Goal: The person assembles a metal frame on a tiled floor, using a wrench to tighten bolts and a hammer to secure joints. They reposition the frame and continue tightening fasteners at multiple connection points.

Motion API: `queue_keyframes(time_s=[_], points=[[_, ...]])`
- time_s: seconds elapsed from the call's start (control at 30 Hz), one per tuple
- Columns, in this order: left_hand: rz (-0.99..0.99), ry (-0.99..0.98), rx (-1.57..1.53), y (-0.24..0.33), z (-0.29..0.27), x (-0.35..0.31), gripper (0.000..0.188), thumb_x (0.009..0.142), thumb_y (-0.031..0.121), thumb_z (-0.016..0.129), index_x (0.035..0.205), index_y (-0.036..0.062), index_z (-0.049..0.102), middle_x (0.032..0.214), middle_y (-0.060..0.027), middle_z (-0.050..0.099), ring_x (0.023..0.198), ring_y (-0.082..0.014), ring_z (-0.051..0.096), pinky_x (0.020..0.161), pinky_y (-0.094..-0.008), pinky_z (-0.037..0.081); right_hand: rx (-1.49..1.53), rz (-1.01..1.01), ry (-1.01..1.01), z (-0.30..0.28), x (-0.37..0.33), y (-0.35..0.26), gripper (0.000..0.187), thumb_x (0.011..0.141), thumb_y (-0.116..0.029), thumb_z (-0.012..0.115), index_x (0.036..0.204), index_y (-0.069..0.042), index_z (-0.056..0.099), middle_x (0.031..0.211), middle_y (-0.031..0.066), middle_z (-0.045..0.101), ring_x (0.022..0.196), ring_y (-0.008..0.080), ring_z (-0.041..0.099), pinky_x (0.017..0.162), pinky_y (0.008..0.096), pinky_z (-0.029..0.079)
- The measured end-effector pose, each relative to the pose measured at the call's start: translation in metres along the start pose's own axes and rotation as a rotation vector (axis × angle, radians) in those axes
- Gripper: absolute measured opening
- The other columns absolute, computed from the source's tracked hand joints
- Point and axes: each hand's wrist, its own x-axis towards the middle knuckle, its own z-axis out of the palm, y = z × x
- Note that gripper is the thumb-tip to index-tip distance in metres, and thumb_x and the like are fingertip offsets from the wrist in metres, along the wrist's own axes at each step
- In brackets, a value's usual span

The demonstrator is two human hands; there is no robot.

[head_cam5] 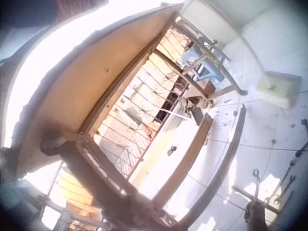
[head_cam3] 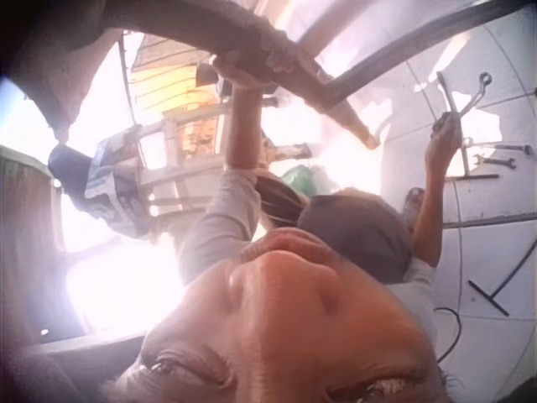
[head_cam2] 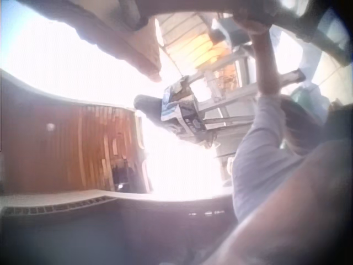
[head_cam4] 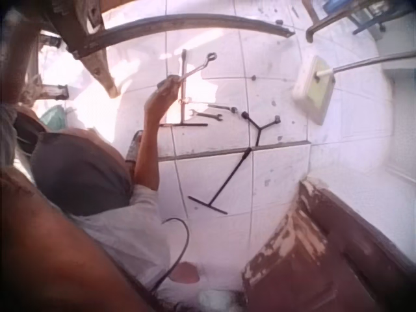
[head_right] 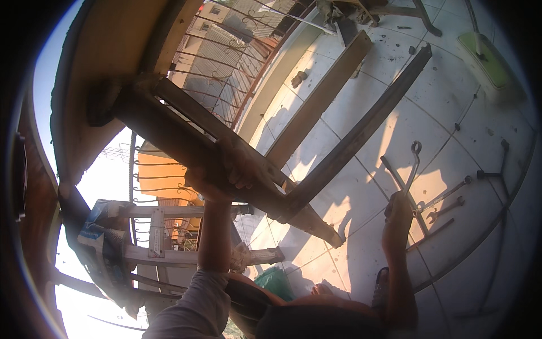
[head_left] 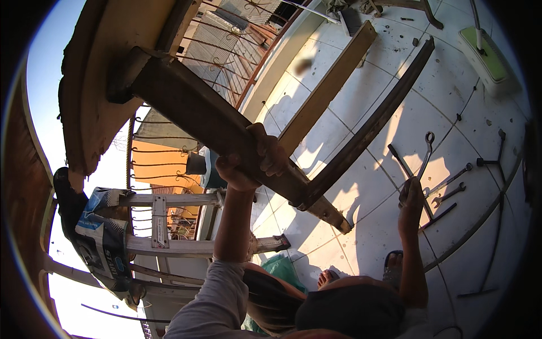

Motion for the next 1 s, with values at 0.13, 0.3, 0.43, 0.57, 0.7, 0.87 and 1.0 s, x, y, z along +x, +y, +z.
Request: queue_keyframes(time_s=[0.13,0.3,0.43,0.57,0.7,0.87,1.0], points=[[0.033,-0.03,0.016,0.008,0.002,0.0,0.053,0.078,0.055,0.06,0.089,0.0058,0.045,0.064,-0.0065,0.045,0.053,-0.0199,0.047,0.054,-0.0348,0.043,0.189,0.078,-0.082,0.009,0.003,-0.013,0.042,0.107,-0.045,0.035,0.076,-0.017,0.037,0.063,-0.0057,0.029,0.054,0.0045,0.022,0.049,0.0244,0.019],[0.019,-0.055,0.015,0.003,-0.004,-0.002,0.052,0.079,0.053,0.062,0.09,0.0052,0.045,0.064,-0.0081,0.046,0.053,-0.0216,0.047,0.054,-0.0379,0.043,0.797,-0.281,-0.406,0.02,-0.001,-0.078,0.057,0.096,-0.071,0.038,0.097,-0.014,0.043,0.084,0.0046,0.05,0.052,0.0075,0.025,0.046,0.0228,0.026],[0.011,-0.025,0.031,0.005,-0.003,-0.009,0.05,0.08,0.051,0.062,0.092,0.0062,0.045,0.065,-0.0059,0.046,0.055,-0.0195,0.047,0.056,-0.0369,0.043,0.923,-0.777,-0.641,0.012,-0.025,-0.165,0.082,0.082,-0.082,0.048,0.117,-0.009,0.043,0.11,0.0115,0.058,0.053,0.0124,0.042,0.041,0.0262,0.037],[-0.003,0.033,-0.035,-0.001,0.005,0.002,0.051,0.081,0.053,0.063,0.094,0.0075,0.046,0.066,-0.0046,0.046,0.056,-0.018,0.048,0.057,-0.0363,0.044,0.937,-1.124,-0.733,-0.005,-0.044,-0.223,0.065,0.092,-0.065,0.049,0.112,-0.004,0.038,0.104,0.0109,0.063,0.057,0.0187,0.052,0.043,0.0309,0.047],[0.028,0.03,-0.019,-0.003,0.003,0.0,0.051,0.081,0.054,0.064,0.094,0.0081,0.045,0.067,-0.0041,0.046,0.055,-0.0179,0.049,0.055,-0.0349,0.044,0.758,-0.952,-0.814,-0.016,-0.063,-0.258,0.027,0.103,-0.036,0.048,0.097,-0.011,0.046,0.101,0.0015,0.07,0.093,0.0224,0.057,0.076,0.0369,0.048],[0.01,0.031,0.012,0.0,0.003,0.001,0.052,0.081,0.054,0.063,0.092,0.0073,0.044,0.067,-0.0045,0.046,0.054,-0.0185,0.048,0.054,-0.0353,0.044,0.852,-1.124,-0.615,0.0,-0.059,-0.247,0.029,0.104,-0.04,0.047,0.085,-0.018,0.042,0.082,-0.0049,0.068,0.075,0.0167,0.054,0.062,0.0314,0.042],[0.009,0.04,0.015,0.002,0.005,0.001,0.05,0.081,0.052,0.064,0.091,0.0073,0.044,0.067,-0.0049,0.047,0.053,-0.0187,0.049,0.055,-0.0361,0.044,0.882,-1.118,-0.531,0.009,-0.063,-0.25,0.029,0.103,-0.041,0.048,0.084,-0.02,0.043,0.083,-0.0052,0.067,0.076,0.0164,0.054,0.062,0.0307,0.041]])
